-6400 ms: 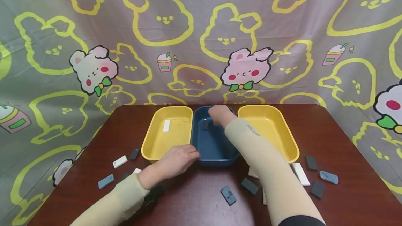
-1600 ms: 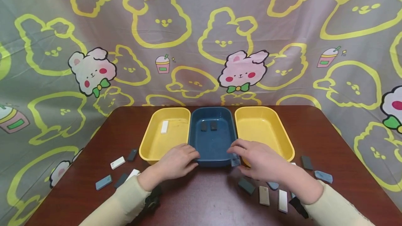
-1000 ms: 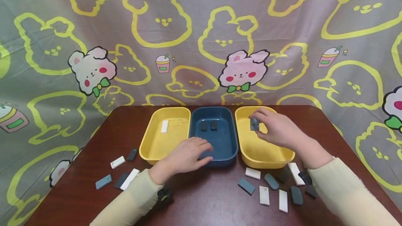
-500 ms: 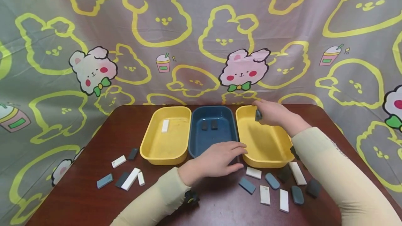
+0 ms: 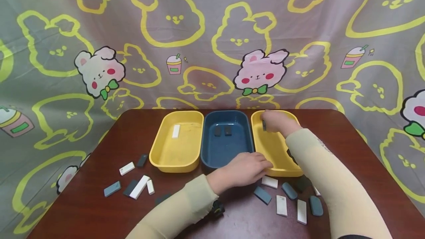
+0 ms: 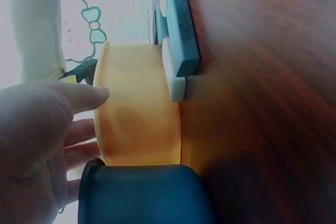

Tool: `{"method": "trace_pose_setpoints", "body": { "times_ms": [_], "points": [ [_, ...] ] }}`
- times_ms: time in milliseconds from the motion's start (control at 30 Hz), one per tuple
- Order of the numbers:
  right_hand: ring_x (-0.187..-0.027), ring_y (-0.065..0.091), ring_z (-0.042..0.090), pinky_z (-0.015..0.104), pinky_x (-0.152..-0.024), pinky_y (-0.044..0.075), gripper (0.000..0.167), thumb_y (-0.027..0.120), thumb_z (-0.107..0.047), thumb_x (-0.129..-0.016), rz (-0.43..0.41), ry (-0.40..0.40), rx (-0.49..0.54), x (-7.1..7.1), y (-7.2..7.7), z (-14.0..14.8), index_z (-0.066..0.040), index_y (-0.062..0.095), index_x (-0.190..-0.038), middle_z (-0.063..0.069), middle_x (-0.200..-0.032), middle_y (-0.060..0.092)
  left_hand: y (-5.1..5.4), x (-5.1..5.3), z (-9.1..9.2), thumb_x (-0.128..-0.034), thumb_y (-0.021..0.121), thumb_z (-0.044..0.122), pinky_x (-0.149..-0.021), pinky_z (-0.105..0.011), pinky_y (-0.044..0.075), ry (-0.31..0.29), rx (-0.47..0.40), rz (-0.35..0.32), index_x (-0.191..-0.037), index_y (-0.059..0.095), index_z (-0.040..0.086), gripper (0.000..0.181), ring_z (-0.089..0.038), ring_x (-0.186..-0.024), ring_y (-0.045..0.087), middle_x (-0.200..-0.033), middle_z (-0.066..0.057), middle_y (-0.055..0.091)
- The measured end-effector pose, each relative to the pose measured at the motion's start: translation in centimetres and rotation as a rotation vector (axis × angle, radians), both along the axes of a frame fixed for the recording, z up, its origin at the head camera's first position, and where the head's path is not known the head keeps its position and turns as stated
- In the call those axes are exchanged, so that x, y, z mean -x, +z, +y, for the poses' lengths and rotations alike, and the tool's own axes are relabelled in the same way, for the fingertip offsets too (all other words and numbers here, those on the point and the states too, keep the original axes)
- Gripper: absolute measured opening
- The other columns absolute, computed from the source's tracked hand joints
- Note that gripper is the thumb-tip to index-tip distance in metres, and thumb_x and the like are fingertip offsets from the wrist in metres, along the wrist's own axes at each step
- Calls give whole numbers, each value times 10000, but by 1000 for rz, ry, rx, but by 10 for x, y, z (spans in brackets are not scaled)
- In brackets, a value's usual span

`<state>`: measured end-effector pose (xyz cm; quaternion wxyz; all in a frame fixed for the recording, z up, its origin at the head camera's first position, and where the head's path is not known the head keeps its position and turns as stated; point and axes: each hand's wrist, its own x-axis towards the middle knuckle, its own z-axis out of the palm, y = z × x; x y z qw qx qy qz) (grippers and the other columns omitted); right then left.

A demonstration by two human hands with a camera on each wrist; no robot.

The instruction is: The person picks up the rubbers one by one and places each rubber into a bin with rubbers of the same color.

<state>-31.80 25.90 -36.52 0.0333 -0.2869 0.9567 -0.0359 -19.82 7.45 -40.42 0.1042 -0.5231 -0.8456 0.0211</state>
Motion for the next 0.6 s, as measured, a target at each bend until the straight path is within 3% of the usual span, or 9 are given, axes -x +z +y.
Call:
{"method": "trace_pose_setpoints", "body": {
  "times_ms": [167, 267, 367, 467, 600],
  "points": [
    [-611, 459, 199, 310, -594, 361, 134, 580, 108, -795, -79, -64, 1, 8, -5, -5, -5, 607, -859, 42, -665, 453, -4, 3, 5, -1007, 516, 294, -653, -171, 451, 15, -49, 3, -1035, 689, 302, 175, -18, -888, 579, -875, 155, 625],
    [-754, 537, 250, 348, -702, 456, 265, 596, 105, -812, -114, -120, -19, 11, -8, -9, 9, 659, -1051, 116, -855, 603, -5, 4, 4, -1009, 520, 301, -649, -158, 448, 21, -68, 2, -1031, 701, 311, 183, -6, -883, 582, -872, 159, 627],
    [-899, 575, 295, 431, -865, 484, 358, 594, 110, -819, -124, -138, -52, 13, -12, -12, 23, 644, -1163, 169, -1054, 645, -5, 5, 4, -1009, 522, 304, -649, -160, 449, 22, -74, 4, -1049, 705, 313, 187, -10, -884, 583, -888, 154, 628],
    [-895, 590, 304, 466, -883, 483, 328, 576, 142, -796, -111, -111, -41, 15, -19, -13, 21, 651, -1091, 170, -1007, 653, -5, 5, 4, -1010, 521, 300, -631, -165, 442, 16, -69, -6, -1043, 706, 305, 188, -16, -851, 577, -860, 145, 612],
    [-756, 542, 261, 395, -744, 476, 208, 576, 143, -779, -74, -79, -40, 16, -26, -12, -19, 607, -906, 84, -801, 582, -4, 5, 3, -1012, 518, 304, -631, -168, 438, 12, -58, -14, -1035, 705, 298, 189, -16, -836, 574, -852, 149, 613]
  ]
}}
